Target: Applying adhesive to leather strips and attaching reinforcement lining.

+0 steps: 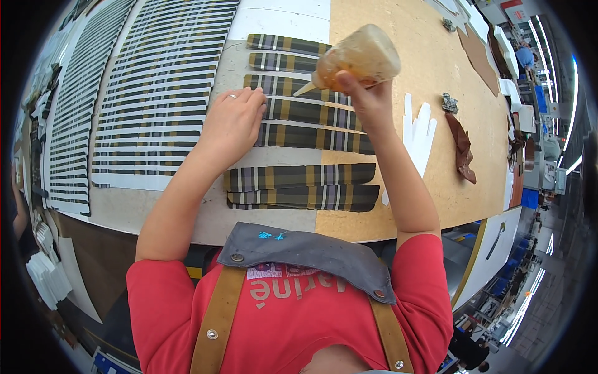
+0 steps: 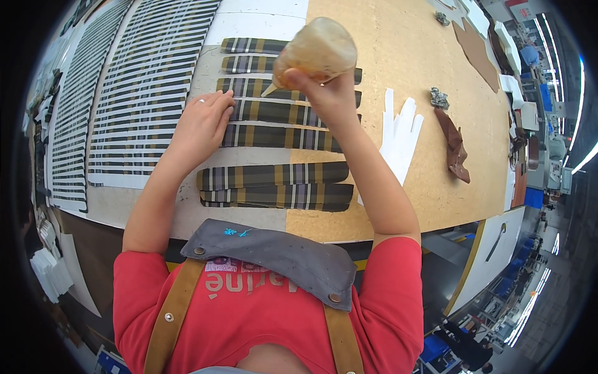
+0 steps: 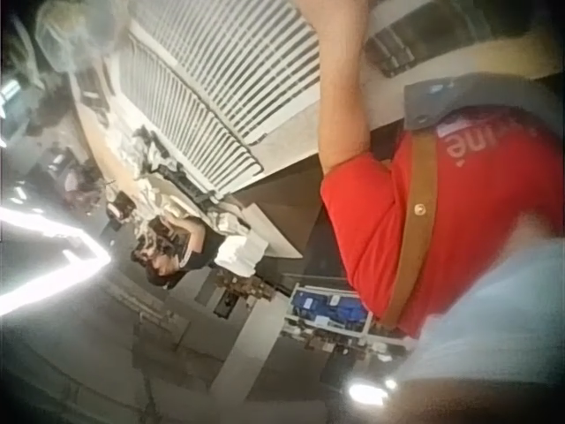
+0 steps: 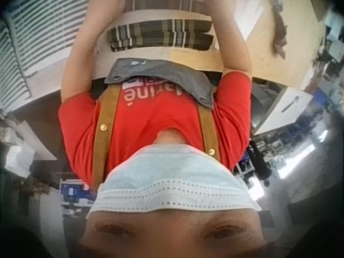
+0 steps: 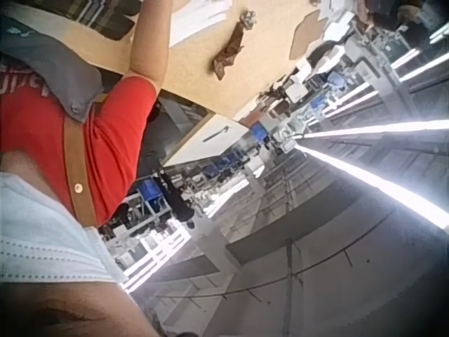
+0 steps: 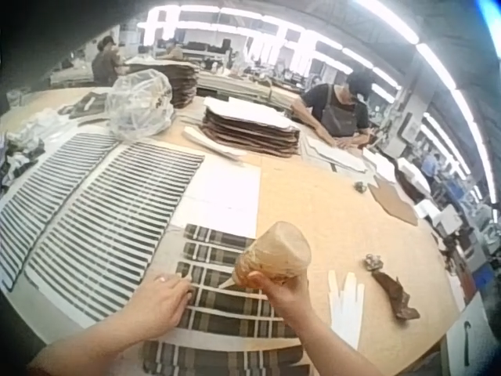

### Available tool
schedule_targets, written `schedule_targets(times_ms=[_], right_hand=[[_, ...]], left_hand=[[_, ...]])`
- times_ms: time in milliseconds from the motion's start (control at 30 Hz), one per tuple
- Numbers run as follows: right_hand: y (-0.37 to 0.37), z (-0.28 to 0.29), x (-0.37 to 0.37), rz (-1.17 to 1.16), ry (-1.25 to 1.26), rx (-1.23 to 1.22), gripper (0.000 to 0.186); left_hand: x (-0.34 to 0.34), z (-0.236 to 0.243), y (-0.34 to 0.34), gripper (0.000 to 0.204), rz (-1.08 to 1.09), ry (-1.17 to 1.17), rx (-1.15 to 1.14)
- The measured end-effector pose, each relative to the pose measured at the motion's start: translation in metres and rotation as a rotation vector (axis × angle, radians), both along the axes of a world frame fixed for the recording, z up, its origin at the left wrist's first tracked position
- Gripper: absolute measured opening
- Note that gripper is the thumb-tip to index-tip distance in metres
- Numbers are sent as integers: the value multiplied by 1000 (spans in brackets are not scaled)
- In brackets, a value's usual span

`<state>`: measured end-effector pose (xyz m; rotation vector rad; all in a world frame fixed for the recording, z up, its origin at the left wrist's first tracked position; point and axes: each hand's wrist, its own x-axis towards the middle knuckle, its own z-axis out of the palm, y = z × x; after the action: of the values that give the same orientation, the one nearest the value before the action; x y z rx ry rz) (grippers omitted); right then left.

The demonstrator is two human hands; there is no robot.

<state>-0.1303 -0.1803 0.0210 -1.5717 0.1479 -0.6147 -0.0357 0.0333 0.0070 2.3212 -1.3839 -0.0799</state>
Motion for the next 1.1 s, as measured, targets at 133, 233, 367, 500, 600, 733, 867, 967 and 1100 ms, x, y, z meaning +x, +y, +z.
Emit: schedule_targets(times_ms=[133,233,367,500,600,733,867,967,1100], right_hand=[[4,-10,13,17,145,-210,66],[8,-14,19,82,114,-195,69],[8,-21,20,43,147,-301,75],[5,-17,17,39,156,-344,80],[-3,-13,8,47,208,-242,82],[-15,-8,-8,23,140,-282,82],[-23,1,-24,-46,189,-239,79],[-33,-1,-36,-90,191,-253,78],[-40,1,-47,-152,198,-309,75]], left_hand=[[2,-3,0,24,-34,22,11],[0,-6,2,25,-14,-2,-18],[-1,-8,3,26,-11,-26,-37],[0,-7,2,26,-10,-14,-27],[0,-5,1,26,-4,8,-3],[1,-5,1,26,-1,23,6],[1,-5,1,24,3,0,-8],[2,-1,-1,21,-2,37,9],[1,1,-1,18,-1,40,26]])
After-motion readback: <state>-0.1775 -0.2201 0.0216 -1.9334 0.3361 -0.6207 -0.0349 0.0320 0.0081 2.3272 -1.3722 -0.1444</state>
